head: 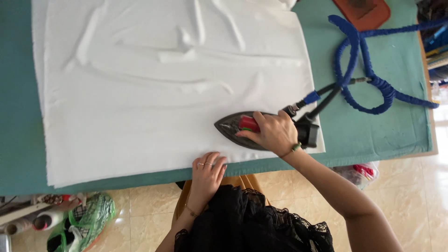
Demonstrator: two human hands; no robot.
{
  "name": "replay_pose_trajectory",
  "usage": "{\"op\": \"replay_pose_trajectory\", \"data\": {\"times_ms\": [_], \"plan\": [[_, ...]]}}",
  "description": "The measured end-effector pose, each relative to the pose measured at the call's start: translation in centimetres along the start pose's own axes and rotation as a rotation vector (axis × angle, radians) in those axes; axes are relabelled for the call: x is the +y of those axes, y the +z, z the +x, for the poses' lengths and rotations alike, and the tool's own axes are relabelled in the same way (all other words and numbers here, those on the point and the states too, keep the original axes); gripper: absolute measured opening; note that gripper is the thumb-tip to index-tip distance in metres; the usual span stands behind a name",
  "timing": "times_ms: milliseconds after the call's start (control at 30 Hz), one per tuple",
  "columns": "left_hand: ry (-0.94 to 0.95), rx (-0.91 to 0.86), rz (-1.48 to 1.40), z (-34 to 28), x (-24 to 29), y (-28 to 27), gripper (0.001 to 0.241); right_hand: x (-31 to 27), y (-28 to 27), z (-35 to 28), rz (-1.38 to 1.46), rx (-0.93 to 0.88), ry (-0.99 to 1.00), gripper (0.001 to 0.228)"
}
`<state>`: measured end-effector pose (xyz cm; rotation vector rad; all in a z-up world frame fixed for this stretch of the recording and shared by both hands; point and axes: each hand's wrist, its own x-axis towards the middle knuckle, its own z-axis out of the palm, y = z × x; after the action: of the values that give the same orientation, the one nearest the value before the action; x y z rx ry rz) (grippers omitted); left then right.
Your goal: Ironing a piece of white fabric on an ironing board.
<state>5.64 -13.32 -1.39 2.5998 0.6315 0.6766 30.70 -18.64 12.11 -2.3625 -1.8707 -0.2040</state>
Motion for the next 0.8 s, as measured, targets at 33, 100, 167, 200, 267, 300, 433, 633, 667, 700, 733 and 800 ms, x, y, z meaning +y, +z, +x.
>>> {"op": "replay_pose_trajectory", "data": {"times_ms": [33,100,167,200,267,300,433,633,667,700,733,800], "plan": [[0.008,-0.042,-0.001,-0.5,-0.6,0.6,0.026,-0.5,0.4,1.3,0.001,0.01,-0.016,0.064],[0.029,-0.064,0.0,-1.2,-0.9,1.4,0.029,-1.5,1.4,4.4,-0.013,0.04,-0.05,0.064],[0.054,-0.087,0.007,-1.6,-1.3,1.6,0.032,-2.5,2.3,7.7,-0.024,0.078,-0.081,0.063],[0.072,-0.101,-0.015,-1.7,-1.5,1.5,0.033,-2.9,2.7,9.5,-0.054,0.081,-0.072,0.065],[0.079,-0.109,-0.029,-1.9,-2.0,1.0,0.033,-3.4,4.1,13.1,-0.079,0.088,-0.077,0.066],[0.093,-0.14,-0.064,-2.1,-2.4,0.7,0.033,-3.6,5.0,15.0,-0.088,0.077,-0.053,0.068],[0.12,-0.13,-0.111,-2.5,-4.2,-1.9,0.039,-4.7,6.3,20.1,-0.128,0.093,-0.002,0.072],[-0.13,0.077,0.098,-4.4,-10.5,-7.8,0.041,-7.0,6.1,19.9,-0.117,0.018,0.01,0.074],[-0.116,0.069,0.094,-4.9,-11.1,-8.5,0.041,-7.8,5.7,18.7,-0.119,0.018,0.026,0.074],[-0.147,0.059,0.069,-5.2,-11.5,-9.3,0.035,-8.5,5.2,17.6,-0.111,0.008,-0.003,0.073],[-0.175,0.046,0.044,-5.6,-12.0,-9.9,0.029,-9.2,4.8,16.3,-0.103,-0.003,-0.028,0.071],[-0.15,0.017,0.021,-5.9,-12.8,-10.5,0.028,-10.9,3.2,13.4,-0.097,-0.004,-0.047,0.069]]}}
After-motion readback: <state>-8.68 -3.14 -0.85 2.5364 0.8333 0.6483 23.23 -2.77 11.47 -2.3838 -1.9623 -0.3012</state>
